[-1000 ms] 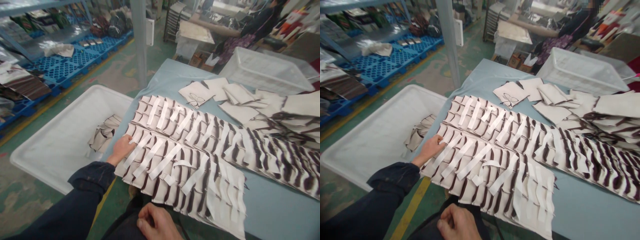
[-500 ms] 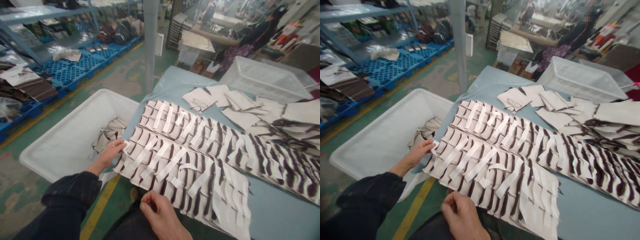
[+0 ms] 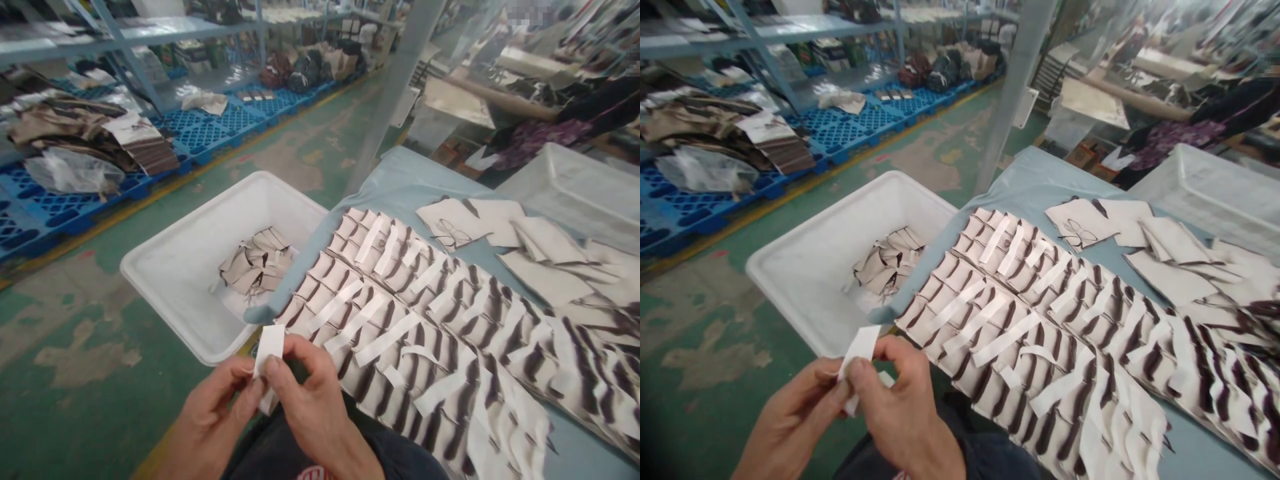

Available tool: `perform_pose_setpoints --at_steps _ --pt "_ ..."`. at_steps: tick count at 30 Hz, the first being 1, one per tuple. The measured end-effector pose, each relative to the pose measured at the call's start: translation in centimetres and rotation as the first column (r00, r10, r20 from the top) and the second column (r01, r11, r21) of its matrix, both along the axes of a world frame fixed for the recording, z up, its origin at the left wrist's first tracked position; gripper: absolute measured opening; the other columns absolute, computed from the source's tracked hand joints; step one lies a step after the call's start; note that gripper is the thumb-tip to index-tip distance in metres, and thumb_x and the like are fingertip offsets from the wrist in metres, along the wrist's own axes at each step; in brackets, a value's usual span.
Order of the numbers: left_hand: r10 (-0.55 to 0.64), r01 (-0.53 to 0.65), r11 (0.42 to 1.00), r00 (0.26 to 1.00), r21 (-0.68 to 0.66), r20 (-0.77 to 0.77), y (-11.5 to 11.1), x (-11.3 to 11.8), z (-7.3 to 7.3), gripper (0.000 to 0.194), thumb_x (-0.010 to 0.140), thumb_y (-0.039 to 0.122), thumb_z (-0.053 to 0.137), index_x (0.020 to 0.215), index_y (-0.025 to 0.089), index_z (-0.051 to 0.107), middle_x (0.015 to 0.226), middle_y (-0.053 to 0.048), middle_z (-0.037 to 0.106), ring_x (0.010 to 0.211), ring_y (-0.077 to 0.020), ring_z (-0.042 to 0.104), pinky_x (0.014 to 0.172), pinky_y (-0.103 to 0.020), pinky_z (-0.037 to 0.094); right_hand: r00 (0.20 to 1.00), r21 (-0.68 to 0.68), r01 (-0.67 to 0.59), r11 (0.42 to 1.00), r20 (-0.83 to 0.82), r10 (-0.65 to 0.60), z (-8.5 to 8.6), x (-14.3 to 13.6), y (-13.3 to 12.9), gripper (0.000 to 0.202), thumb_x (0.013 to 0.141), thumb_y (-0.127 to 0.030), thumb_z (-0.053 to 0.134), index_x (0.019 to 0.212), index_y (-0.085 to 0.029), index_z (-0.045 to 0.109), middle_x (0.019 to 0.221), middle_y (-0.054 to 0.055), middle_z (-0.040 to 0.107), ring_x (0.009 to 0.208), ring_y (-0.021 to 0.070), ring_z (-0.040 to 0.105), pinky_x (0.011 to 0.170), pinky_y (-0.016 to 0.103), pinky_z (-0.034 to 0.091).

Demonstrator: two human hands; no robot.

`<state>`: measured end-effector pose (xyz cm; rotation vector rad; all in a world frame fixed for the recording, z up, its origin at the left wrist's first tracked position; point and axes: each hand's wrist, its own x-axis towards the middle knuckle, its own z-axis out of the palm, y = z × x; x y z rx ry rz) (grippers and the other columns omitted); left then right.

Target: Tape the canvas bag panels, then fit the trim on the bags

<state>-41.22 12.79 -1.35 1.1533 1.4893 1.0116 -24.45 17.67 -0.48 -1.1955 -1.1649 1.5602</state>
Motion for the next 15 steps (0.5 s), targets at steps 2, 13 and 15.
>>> perform_pose_setpoints --at_steps 2,13,15 --pt "0.044 -0.043 0.998 0.999 -0.046 0.01 -0.9 -0.3 0.0 0.041 0.099 0.066 0.081 0.095 0.025 0.086 0.081 -0.001 0.08 0.071 -0.0199 0.076 0.067 -0.023 0.063 0.998 -0.062 0.031 0.998 -0.045 -0.034 0.4 -1.5 -0.5 0.034 0.099 -0.048 0.072 0.081 -0.02 0.072 0.073 0.0 0.068 0.069 0.0158 0.062 0.068 0.026 0.052" --pt "-0.027 0.028 0.999 0.996 0.016 -0.082 -2.1 -1.2 1.5 0.031 0.103 0.057 0.077 0.088 0.032 0.087 0.078 0.002 0.085 0.067 -0.0197 0.081 0.066 -0.021 0.064 0.974 -0.294 -0.048 0.955 -0.224 -0.02 1.9 -2.8 -1.1 0.059 0.089 -0.073 0.084 0.076 -0.019 0.064 0.068 -0.003 0.058 0.063 0.0103 0.047 0.061 0.023 0.043" --pt "-0.053 0.059 0.997 0.991 0.047 -0.126 -2.0 -1.0 1.8 0.03 0.103 0.052 0.078 0.082 0.032 0.085 0.07 0.005 0.081 0.06 -0.0178 0.077 0.063 -0.02 0.062 0.966 -0.319 -0.057 0.946 -0.255 -0.028 2.1 -2.6 -1.3 0.064 0.087 -0.079 0.085 0.077 -0.019 0.065 0.07 -0.001 0.062 0.064 0.0109 0.05 0.063 0.024 0.044"
